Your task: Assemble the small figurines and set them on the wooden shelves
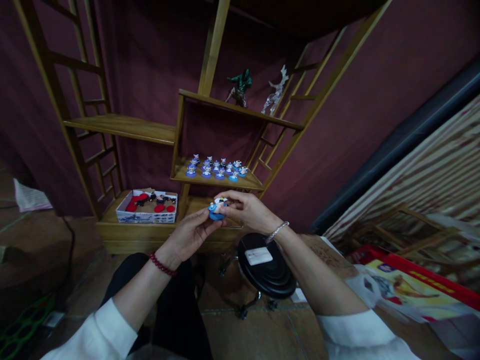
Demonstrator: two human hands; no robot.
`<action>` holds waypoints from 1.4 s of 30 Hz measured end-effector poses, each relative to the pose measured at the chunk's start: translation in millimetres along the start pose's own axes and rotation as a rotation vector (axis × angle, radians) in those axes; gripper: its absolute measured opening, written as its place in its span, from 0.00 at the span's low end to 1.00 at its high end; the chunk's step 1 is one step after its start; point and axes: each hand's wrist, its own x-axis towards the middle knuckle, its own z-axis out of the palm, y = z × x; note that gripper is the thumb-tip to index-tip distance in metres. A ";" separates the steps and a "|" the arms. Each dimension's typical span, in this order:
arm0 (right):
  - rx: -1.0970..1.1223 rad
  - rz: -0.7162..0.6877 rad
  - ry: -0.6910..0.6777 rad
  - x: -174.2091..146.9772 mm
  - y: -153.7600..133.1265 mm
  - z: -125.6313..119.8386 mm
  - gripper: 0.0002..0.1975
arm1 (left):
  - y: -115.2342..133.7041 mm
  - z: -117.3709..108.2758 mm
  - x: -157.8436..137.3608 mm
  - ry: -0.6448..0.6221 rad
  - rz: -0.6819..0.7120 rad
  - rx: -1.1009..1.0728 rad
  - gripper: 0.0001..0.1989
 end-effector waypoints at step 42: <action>0.058 0.129 0.228 -11.5 126.8 -76.7 0.14 | -57.9 21.0 124.9 0.044 -0.152 0.220 0.08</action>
